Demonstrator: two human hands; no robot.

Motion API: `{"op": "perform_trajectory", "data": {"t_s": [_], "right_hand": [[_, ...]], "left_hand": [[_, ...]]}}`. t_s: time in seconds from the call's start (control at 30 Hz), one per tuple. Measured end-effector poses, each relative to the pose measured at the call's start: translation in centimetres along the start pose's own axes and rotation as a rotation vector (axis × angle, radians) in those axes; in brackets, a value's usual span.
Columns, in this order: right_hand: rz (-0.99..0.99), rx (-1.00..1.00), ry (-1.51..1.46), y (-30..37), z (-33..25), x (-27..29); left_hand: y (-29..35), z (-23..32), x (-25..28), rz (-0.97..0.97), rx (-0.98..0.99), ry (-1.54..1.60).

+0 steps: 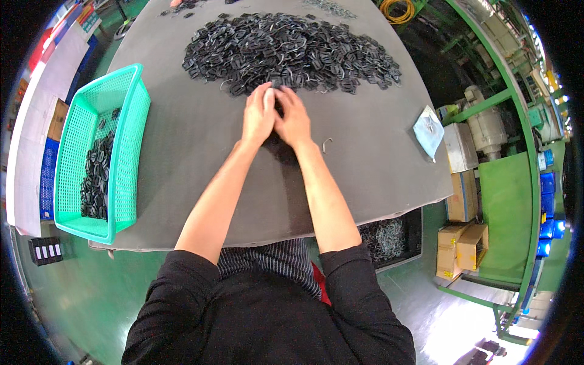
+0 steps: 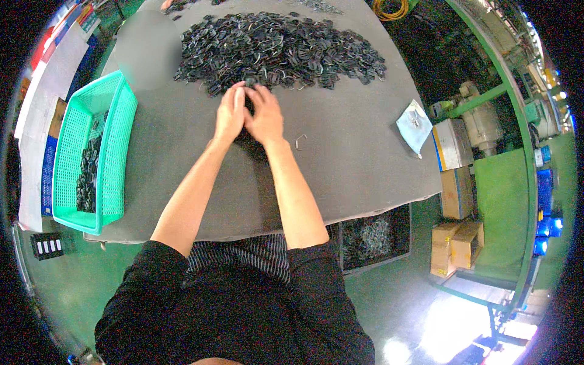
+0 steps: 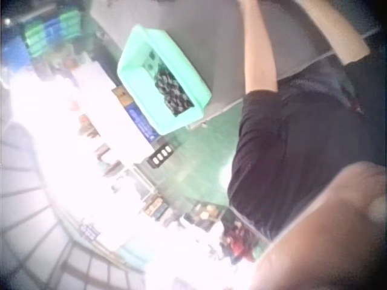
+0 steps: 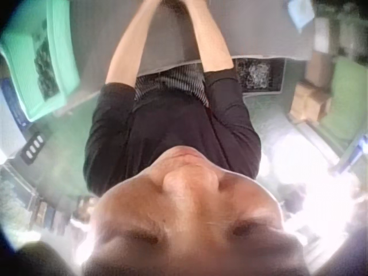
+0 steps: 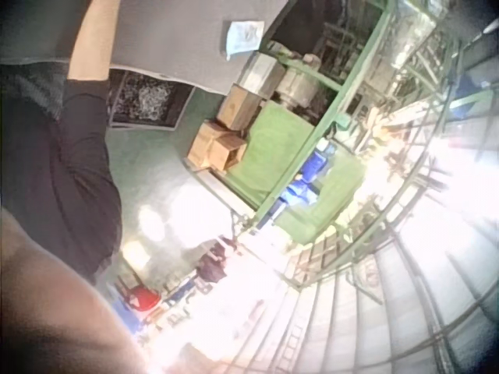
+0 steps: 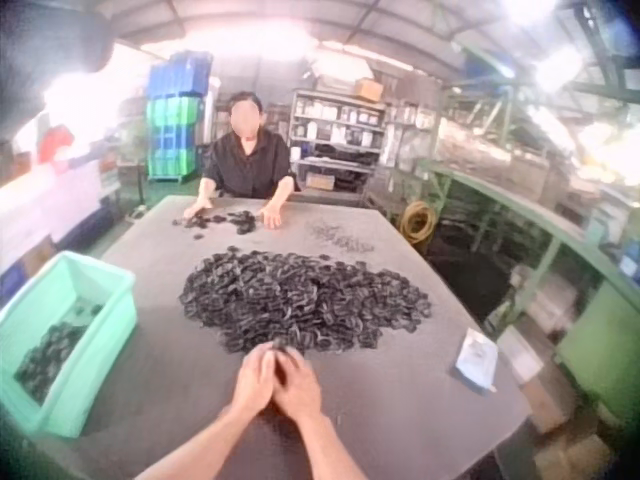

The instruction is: The person sorts small black plastic buckles and metal hooks by hand on a metal table, placing the buckles into a teal basket and the hooks into a black bin.

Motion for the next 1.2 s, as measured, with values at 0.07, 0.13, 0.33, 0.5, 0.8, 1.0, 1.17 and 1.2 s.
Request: {"op": "perform_trajectory", "data": {"t_s": [0.07, 0.13, 0.33, 0.5, 0.8, 1.0, 1.17, 1.2], "right_hand": [[-0.05, 0.076, -0.057, 1.3, -3.1, -2.8], [-0.157, 0.153, -0.028, 2.4, -8.5, -4.0], [-0.259, 0.151, -0.095, 2.3, -13.9, -5.6], [-0.095, -0.014, -0.015, -1.7, -6.7, 2.7], [-0.269, 0.095, 0.159, 0.0, -9.0, -0.6], [-0.414, 0.26, 0.082, 2.5, -12.0, -6.2], [-0.479, -0.38, -0.231, 0.5, -6.5, -1.9], [-0.465, -0.343, -0.198, 0.1, -6.6, -1.4]], "left_hand": [[-0.3, -1.4, 4.1, 0.047, 0.066, 0.054], [-0.1, -1.6, 9.9, 0.078, 0.145, 0.065], [1.9, -3.6, 20.9, 0.29, 0.332, 0.114], [3.2, -1.7, 23.3, 0.207, 0.268, -0.12], [1.4, 1.3, 16.1, -0.029, -0.426, -0.583], [0.1, -1.8, 19.3, -0.06, -0.38, -0.575], [-0.8, -3.4, 21.9, -0.162, 0.525, 0.004], [0.1, -4.0, 21.4, -0.226, 0.79, 0.224]]}}
Point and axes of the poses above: each hand's wrist, its own y-axis away from the middle knuckle, its own x-axis out of the back of the hand, z = x × y, the point moved 7 cm from there along -y, towards the middle knuckle, and after that the axes turned 13 degrees about z, right-handed, at the moved point
